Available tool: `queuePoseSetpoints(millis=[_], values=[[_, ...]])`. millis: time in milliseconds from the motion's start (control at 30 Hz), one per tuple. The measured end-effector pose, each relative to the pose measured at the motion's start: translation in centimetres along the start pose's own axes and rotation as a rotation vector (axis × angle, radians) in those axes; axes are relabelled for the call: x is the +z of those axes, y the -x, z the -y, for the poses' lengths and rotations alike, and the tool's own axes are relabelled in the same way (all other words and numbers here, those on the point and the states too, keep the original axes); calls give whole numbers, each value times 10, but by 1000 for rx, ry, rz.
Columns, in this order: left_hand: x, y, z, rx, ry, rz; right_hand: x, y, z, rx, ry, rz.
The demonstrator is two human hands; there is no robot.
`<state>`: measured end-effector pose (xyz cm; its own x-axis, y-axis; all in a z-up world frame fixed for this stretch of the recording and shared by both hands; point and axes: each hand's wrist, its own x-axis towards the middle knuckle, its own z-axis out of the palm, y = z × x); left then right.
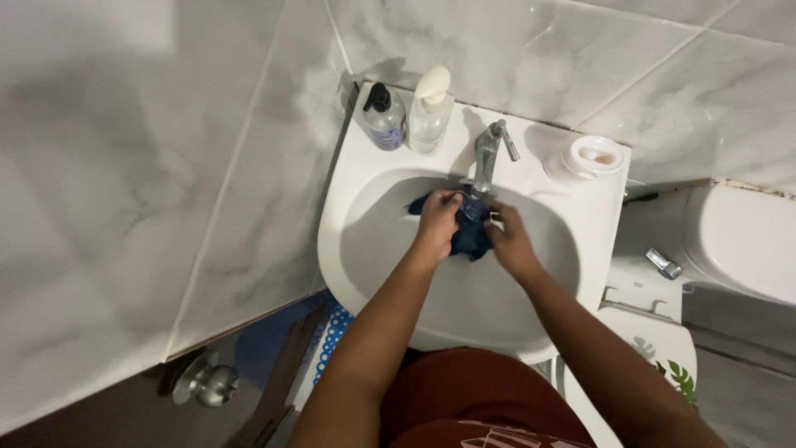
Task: The person cleans a bathroom by wiping the toilet tank and seat with a blue cloth. They move several potted plants from the tank to the seat, wipe the surfaces, rinse the cloth in the sink, and then return the plants to the tank.
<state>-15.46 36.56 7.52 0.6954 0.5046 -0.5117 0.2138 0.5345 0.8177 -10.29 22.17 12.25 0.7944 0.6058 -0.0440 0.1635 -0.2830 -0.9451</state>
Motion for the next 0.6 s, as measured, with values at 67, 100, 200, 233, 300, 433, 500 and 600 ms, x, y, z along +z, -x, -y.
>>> queuePoseSetpoints(millis=[67,100,200,233,300,433,500,600], values=[[-2,9,-8,-45,64,11,5,3,-9,7,35,60],[-4,10,-9,-62,124,-13,4,-2,-17,108,54,150],[-19,-5,4,-51,241,-46,-4,-18,-29,276,96,256],[-25,-13,11,-21,300,-55,-7,-24,-30,340,121,275],[-20,6,5,-31,399,-49,2,-21,12,394,51,236],[-15,19,12,-78,651,14,15,-30,10,556,-166,128],[-24,10,18,-38,655,0,23,-39,-15,636,-275,76],[-57,-23,49,129,196,-148,30,-49,-42,789,-488,-29]])
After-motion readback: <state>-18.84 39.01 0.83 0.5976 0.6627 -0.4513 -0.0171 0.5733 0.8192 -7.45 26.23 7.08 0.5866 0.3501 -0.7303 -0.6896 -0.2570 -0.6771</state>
